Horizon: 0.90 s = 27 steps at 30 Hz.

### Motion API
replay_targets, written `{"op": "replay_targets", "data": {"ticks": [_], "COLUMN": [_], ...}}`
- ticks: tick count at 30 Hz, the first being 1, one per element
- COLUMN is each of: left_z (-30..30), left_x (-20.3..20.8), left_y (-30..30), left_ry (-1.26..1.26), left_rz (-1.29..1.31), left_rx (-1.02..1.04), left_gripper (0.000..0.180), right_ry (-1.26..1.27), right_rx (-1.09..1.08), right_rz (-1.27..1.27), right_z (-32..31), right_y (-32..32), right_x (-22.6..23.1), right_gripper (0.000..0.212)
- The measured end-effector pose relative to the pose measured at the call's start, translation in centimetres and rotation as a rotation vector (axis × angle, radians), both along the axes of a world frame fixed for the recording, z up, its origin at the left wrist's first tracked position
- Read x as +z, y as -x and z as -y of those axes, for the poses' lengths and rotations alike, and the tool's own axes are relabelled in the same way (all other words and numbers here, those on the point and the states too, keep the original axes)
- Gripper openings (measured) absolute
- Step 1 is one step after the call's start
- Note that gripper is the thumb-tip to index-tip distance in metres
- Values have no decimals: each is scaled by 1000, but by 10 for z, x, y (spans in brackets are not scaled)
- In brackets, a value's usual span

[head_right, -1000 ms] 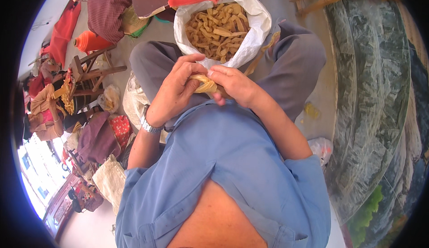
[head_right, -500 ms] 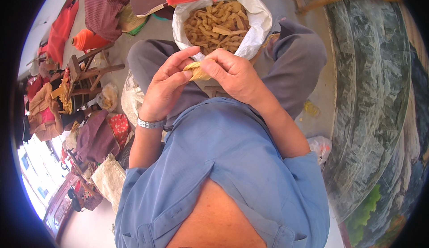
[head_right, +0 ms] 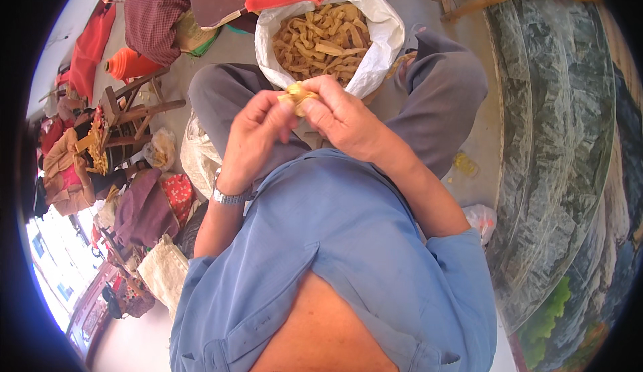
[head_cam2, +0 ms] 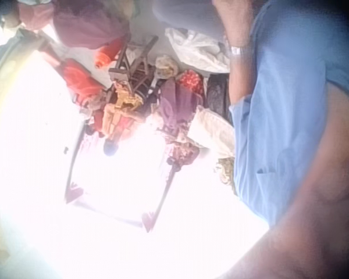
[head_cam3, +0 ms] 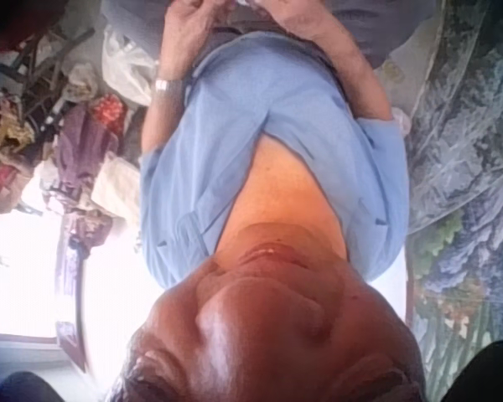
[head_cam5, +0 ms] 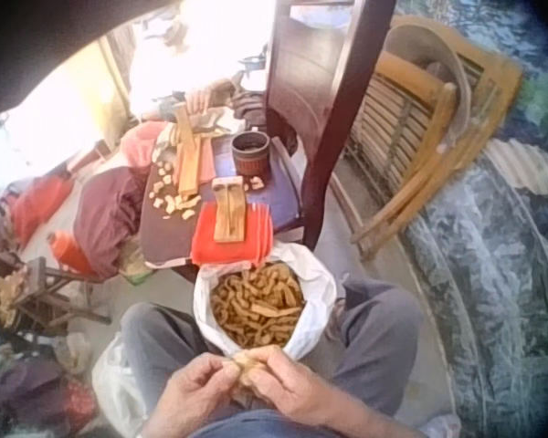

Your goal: The person takes long strips of dried leaves from a bag, bundles them together by hand, and uses a small wooden press to shape and secure the bundle.

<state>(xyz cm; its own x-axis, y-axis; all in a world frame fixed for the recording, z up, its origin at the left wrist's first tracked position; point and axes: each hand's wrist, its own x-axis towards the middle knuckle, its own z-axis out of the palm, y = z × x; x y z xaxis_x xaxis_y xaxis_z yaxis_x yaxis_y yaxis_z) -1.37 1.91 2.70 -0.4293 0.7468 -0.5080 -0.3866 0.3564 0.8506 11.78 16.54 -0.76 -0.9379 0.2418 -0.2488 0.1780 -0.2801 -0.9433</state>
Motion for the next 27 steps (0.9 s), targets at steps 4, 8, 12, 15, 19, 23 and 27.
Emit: {"op": "replay_targets", "data": {"ticks": [4, 8, 12, 15, 19, 23, 27], "left_z": [-1, 11, 12, 2, 2, -8, -26], "left_x": [0, 4, 12, 25, 14, 8, 14], "left_y": [9, 30, 31, 30, 19, 4, 13], "left_ry": [-58, -42, -8, -176, -163, -2, -118], "left_rz": [-5, -27, -575, -1172, -923, -798, -878], "left_rx": [211, 245, 0, -358, -567, -577, -771], "left_gripper": [18, 18, 27, 49, 45, 36, 15], "right_ry": [-59, -119, -276, -392, -719, -653, -810], "right_rx": [-40, 8, -92, -88, -23, -97, 108], "right_rz": [15, 164, 131, 45, -158, -57, 16], "right_z": [3, -6, -7, -5, 1, 4, -22], "right_y": [3, -2, -2, 2, 2, -3, -8], "right_x": [10, 18, 28, 34, 20, 20, 39], "right_gripper": [37, 30, 20, 16, 16, 17, 24]}}
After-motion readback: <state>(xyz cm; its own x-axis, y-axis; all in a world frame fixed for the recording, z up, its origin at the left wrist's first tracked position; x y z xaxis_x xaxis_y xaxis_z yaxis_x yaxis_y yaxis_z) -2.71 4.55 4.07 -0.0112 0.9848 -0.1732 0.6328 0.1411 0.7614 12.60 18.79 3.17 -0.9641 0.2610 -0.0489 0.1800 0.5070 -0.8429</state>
